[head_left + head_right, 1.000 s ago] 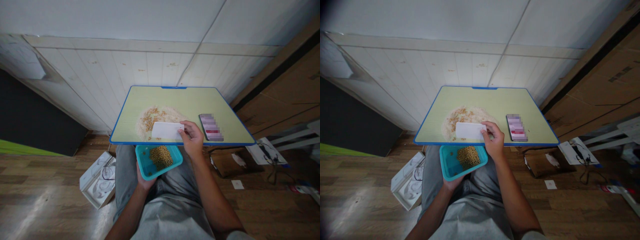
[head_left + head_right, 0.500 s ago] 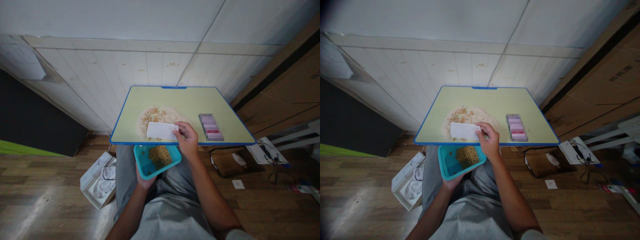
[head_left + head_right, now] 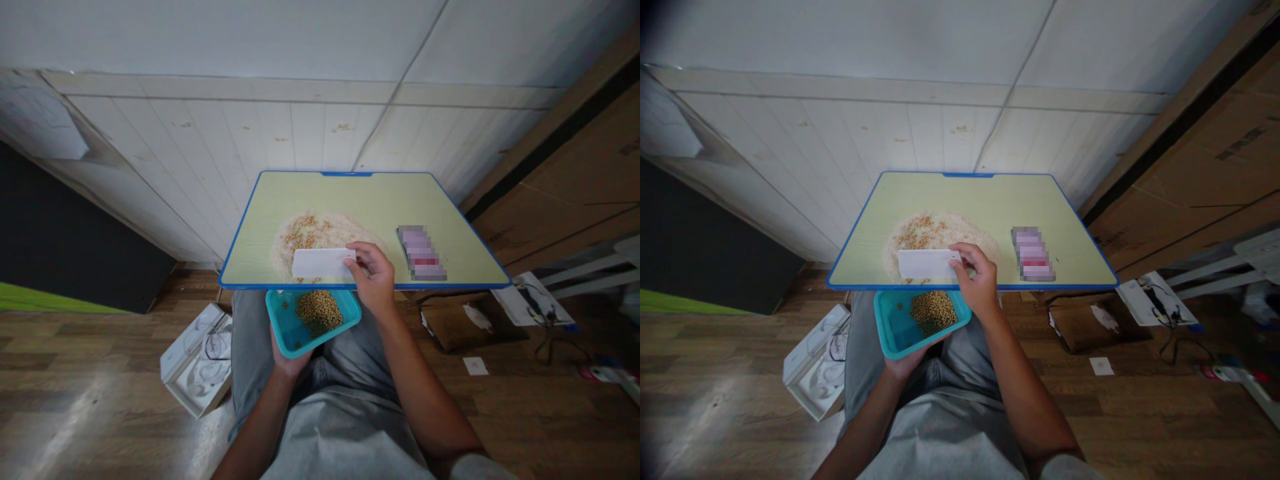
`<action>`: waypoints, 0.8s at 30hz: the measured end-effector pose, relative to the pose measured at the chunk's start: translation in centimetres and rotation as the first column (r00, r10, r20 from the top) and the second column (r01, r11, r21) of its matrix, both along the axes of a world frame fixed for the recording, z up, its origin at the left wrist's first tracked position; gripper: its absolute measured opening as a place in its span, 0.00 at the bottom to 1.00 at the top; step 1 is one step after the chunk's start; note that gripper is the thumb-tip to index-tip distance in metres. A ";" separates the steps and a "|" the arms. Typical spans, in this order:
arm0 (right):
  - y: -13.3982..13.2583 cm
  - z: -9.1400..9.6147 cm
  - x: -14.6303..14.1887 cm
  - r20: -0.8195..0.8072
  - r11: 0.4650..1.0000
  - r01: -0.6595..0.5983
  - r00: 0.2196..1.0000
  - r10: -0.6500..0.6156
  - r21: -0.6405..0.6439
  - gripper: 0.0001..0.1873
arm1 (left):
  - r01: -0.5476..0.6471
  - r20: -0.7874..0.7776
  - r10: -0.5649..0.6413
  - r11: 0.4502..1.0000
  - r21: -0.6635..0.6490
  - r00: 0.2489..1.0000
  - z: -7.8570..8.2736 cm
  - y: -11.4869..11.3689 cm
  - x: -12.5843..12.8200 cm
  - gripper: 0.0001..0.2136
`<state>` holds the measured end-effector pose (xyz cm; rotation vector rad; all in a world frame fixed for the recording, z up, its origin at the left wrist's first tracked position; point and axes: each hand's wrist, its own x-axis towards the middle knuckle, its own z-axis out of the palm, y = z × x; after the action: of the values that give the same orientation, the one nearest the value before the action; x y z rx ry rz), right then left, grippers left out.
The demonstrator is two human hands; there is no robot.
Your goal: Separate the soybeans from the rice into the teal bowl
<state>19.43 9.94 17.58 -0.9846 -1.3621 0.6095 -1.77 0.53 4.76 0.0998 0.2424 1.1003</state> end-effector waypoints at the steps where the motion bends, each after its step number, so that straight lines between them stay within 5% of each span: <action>1: 0.0 0.0 0.0 -0.006 1.000 -0.002 1.000 0.002 0.002 0.10 | -0.002 0.001 0.002 1.000 0.005 1.000 -0.1 0.0 0.0 0.35; 16: -1.0 0.1 0.8 -0.045 1.000 0.001 0.999 -0.003 -0.025 0.10 | -0.020 -0.075 0.010 0.992 -0.127 0.997 -0.3 -0.2 0.0 0.35; 24: -1.2 0.1 1.4 -0.139 0.983 0.183 0.973 -0.184 -0.016 0.12 | -0.019 -0.071 0.011 0.993 -0.117 0.997 -0.5 -0.3 0.0 0.36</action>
<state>20.84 8.77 17.69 -1.0372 -1.1322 0.5307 -1.80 0.24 4.29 0.0314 0.3710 1.0962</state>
